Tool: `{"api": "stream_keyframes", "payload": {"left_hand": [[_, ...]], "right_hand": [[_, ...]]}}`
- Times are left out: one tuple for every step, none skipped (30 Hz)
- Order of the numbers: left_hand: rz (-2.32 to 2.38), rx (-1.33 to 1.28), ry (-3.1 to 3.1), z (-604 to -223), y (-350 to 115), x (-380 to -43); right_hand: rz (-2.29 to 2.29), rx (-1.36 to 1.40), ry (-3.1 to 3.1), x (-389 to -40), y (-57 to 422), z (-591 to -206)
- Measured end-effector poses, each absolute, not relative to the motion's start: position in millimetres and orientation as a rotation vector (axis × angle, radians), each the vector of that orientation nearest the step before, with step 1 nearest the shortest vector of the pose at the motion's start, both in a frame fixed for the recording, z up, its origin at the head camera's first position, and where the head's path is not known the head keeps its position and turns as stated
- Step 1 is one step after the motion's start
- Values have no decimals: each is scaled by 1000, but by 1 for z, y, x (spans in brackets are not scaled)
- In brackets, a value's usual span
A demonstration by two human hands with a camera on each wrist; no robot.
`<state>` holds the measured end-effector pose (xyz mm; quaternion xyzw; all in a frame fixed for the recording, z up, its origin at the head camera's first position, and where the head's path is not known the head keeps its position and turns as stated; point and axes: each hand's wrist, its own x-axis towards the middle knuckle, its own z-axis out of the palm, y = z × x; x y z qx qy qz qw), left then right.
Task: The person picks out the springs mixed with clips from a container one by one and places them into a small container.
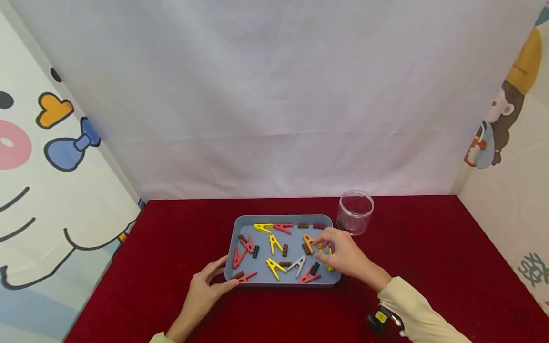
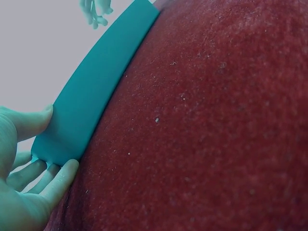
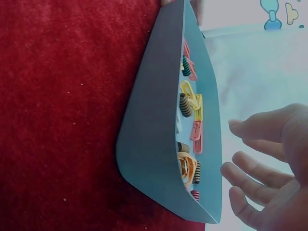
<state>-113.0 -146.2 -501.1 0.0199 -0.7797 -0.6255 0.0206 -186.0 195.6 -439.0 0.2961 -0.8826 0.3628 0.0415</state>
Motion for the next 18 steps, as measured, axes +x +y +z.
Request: {"api": "stream_keyframes", "payload": {"left_hand": [[-1935, 67, -2420, -501, -146, -113], [-1928, 74, -2423, -501, -146, -113], [-1924, 82, -2426, -501, -146, -113], [-1913, 75, -2430, -501, -146, -113], [-1906, 71, -2430, -501, -146, -113], [-1905, 76, -2428, -501, -145, -113], [-1903, 70, -2425, -501, -145, -113], [-1895, 56, -2426, -502, -145, -113], [-1894, 54, -2425, -501, -145, -113], [-1895, 54, -2424, -501, -145, -113], [-1902, 62, -2421, -501, -145, -113], [-1906, 65, -2421, -501, -145, -114], [-1906, 65, -2424, -501, -145, -114], [-1907, 65, -2427, -501, -146, -114], [-1914, 76, -2427, -500, -146, -113], [-1915, 70, -2426, -500, -146, -113], [-1917, 64, -2425, -500, -146, -113], [-1919, 61, -2427, -500, -146, -113]], "right_hand": [[1107, 907, -2714, -186, 195, -440], [1105, 908, -2726, -186, 195, -441], [1105, 910, -2737, -185, 194, -442], [1107, 914, -2746, -185, 194, -443], [1103, 918, -2754, -185, 194, -444], [1102, 923, -2761, -184, 194, -445], [1100, 928, -2768, -184, 194, -446], [1097, 932, -2775, -184, 194, -447], [1096, 937, -2782, -184, 194, -448], [1096, 941, -2789, -184, 194, -448], [1093, 946, -2794, -183, 194, -449], [1093, 950, -2799, -184, 194, -450], [1089, 955, -2805, -184, 194, -451], [1083, 966, -2807, -184, 194, -451], [1080, 972, -2812, -184, 194, -452], [1077, 976, -2817, -184, 194, -452], [1073, 984, -2820, -184, 194, -452], [1071, 984, -2827, -184, 193, -453]]}}
